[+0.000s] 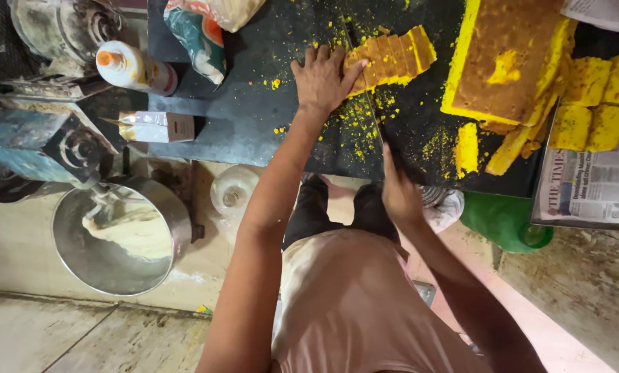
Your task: The person slices a large block of yellow sponge cake into rectangular portions using a long knife and then stacks the pieces.
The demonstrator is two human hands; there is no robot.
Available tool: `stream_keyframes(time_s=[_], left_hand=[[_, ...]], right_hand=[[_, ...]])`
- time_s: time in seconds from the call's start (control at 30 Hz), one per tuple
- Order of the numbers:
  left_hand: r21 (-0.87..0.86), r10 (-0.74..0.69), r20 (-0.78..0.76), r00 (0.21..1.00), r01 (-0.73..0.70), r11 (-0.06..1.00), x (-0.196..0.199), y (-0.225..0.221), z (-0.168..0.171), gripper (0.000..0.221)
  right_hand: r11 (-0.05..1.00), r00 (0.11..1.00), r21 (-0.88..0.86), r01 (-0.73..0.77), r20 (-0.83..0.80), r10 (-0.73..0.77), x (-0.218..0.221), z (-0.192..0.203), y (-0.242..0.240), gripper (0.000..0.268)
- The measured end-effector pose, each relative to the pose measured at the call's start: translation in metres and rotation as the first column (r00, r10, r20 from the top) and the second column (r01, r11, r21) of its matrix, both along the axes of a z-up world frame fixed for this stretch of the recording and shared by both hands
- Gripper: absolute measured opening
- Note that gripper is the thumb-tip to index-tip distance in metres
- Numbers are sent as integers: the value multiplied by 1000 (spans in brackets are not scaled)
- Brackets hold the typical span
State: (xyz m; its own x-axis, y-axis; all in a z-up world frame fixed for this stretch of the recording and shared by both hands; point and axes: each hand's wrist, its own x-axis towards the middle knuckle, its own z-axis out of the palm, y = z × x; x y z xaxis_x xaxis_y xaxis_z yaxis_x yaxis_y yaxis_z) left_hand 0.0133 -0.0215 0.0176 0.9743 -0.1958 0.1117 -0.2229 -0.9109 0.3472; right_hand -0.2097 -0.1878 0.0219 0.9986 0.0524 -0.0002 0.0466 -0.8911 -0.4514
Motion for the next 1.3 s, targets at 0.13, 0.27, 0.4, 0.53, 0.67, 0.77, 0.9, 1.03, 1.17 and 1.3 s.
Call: stream_keyframes(time_s=[0.13, 0.27, 0.4, 0.53, 0.67, 0.77, 0.9, 1.03, 1.17, 1.3], left_hand=[[1, 9, -39, 999, -9, 1000, 2, -1, 1, 63], [18, 0, -87, 996, 2, 1000, 3, 0, 1, 61], [2, -7, -50, 999, 7, 1000, 1, 0, -2, 61], [13, -8, -10, 1000, 8, 1000, 2, 2, -10, 60], [-20, 7, 19, 1000, -7, 1000, -1, 14, -18, 49], [-24, 22, -44, 999, -23, 999, -6, 16, -23, 44], [-40, 49, 3, 999, -49, 998, -5, 14, -23, 42], [-71, 50, -13, 999, -50, 996, -6, 16, -21, 42], [-39, 50, -64, 997, -53, 998, -4, 16, -20, 42], [-69, 48, -2, 999, -48, 996, -5, 14, -20, 42]], right_hand=[[1000, 1000, 5, 17, 8, -17, -17, -7, -7, 78], [999, 997, -26, 23, -76, -25, -18, -19, -9, 80], [990, 960, -108, 91, -255, -116, -63, -12, -18, 68], [993, 976, -75, 96, -189, -109, -80, -11, -20, 72], [997, 993, 3, 83, -80, -82, -28, -6, -6, 77], [998, 996, -35, 52, -71, -54, 4, 10, 13, 83], [996, 991, -16, 85, -103, -87, 18, 30, 31, 79], [995, 983, -55, 89, -154, -97, 23, 24, 36, 81], [995, 987, -59, 81, -132, -89, 31, 8, 29, 80], [998, 987, -18, 62, -145, -64, -4, 22, 19, 80]])
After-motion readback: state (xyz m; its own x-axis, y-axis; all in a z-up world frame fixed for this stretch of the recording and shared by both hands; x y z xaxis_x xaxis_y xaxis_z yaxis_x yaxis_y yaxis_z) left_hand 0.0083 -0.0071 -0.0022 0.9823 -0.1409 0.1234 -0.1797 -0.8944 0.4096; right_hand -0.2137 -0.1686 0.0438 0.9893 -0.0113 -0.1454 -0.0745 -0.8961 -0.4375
